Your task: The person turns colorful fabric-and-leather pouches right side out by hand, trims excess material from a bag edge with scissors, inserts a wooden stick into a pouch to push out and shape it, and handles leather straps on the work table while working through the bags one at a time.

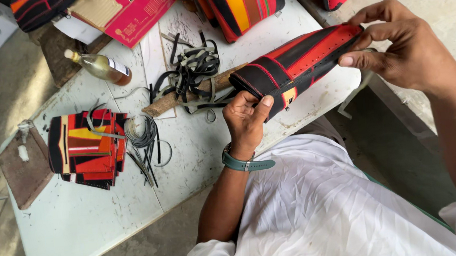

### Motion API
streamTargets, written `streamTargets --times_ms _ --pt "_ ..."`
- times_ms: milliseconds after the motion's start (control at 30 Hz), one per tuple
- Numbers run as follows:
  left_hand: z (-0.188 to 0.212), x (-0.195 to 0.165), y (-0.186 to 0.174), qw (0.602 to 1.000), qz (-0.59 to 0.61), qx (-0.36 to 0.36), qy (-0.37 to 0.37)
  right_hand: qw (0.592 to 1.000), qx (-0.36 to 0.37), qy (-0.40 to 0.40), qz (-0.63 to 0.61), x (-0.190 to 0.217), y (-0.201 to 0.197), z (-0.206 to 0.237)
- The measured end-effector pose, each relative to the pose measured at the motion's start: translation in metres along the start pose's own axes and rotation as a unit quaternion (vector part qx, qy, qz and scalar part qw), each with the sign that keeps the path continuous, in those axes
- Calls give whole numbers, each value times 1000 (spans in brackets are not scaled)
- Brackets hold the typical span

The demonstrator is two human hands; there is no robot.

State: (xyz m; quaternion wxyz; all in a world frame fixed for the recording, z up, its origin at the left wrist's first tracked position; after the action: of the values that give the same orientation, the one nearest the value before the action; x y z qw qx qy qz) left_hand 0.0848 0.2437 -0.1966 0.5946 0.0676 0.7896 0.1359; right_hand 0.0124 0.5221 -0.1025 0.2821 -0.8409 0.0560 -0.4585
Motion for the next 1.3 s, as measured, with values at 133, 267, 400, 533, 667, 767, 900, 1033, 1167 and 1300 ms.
streamTargets --times_ms 133,267,400,533,667,767,900,1033,1167,1300 --pt "3 4 -1 1000 -12 0 -7 995 8 23 -97 -16 13 -1" --pt "4 -1 2 999 30 13 -21 993 -9 39 -112 -18 18 -3" --pt "3 -13 8 999 12 44 -15 995 -19 50 -88 -15 19 -5" --pt "1 -14 10 998 -27 38 -33 995 -13 44 -89 -13 20 -7" --pt "1 -13 9 998 -42 31 -22 996 -18 40 -72 -13 19 -10" --pt "1 -11 10 999 -39 20 -4 997 -16 35 -61 -10 21 -12" --pt "0 -10 14 1000 6 1 -12 998 -18 27 -48 -5 26 -15" --pt "-2 -14 21 998 26 22 -50 998 -16 40 -56 -2 28 -18" --pt "-2 -19 25 998 -34 14 -50 998 -9 42 -50 1 28 -17" --pt "-2 -18 29 999 4 -5 -36 998 -5 51 -41 3 28 -16"
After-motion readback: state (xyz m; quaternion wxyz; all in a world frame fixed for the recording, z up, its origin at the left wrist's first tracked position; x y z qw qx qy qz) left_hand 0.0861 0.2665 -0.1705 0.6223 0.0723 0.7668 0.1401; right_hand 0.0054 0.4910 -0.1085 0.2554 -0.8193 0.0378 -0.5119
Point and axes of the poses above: each hand's wrist, its own z-axis away from the middle knuckle, its own y-axis out of the palm, x = y × z, the point moved 6 cm from there along -z, towards the middle knuckle, and after that the axes turned 3 degrees about -z, right-handed, at the moved point
